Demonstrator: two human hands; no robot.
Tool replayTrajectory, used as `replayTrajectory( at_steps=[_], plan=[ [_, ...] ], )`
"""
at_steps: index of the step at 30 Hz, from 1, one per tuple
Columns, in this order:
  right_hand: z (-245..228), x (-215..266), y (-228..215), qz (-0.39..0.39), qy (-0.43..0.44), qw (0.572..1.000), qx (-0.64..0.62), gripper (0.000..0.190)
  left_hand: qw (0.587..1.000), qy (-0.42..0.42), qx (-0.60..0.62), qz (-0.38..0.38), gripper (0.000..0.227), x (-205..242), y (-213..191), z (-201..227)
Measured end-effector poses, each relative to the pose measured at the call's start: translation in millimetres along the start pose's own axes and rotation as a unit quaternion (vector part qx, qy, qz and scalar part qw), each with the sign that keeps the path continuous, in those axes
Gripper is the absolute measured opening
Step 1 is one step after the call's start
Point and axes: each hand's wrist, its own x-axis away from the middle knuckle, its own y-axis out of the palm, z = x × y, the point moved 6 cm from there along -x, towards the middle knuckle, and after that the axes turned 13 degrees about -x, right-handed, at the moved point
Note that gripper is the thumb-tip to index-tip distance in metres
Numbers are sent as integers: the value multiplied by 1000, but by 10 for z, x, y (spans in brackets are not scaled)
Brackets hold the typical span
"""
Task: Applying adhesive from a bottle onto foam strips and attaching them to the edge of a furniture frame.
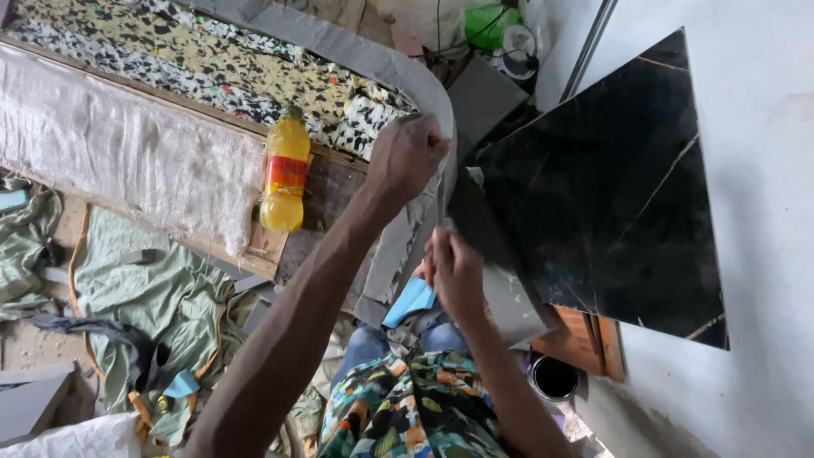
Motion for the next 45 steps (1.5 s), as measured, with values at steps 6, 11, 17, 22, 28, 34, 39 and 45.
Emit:
replayTrajectory(
  at_steps=[6,11,17,22,28,34,39,45],
  plan=[
    [28,303,43,-20,-9,998,57,42,975,-26,-147,-163,36,-291,394,-56],
    [-39,-47,46,28,18,999,5,36,952,-87,-182,-231,22,-526,709,-209],
    [-1,41,177,100,-100,985,103,19,938,-4,-247,-243,20,-466,704,-237],
    [101,200,249,108,-88,981,135,32,970,28,-114,-215,30,-364,384,-303],
    [-151,381,446,65,-21,993,92,32,978,67,-96,-172,46,-346,363,-459],
    [69,502,465,118,-62,985,109,34,978,-14,-15,-210,40,-9,-91,-190],
    [176,493,509,126,-43,987,84,33,948,74,-207,-232,55,767,315,-149],
    [121,556,459,109,-83,988,71,30,955,121,-215,-163,31,804,962,-446]
  ],
)
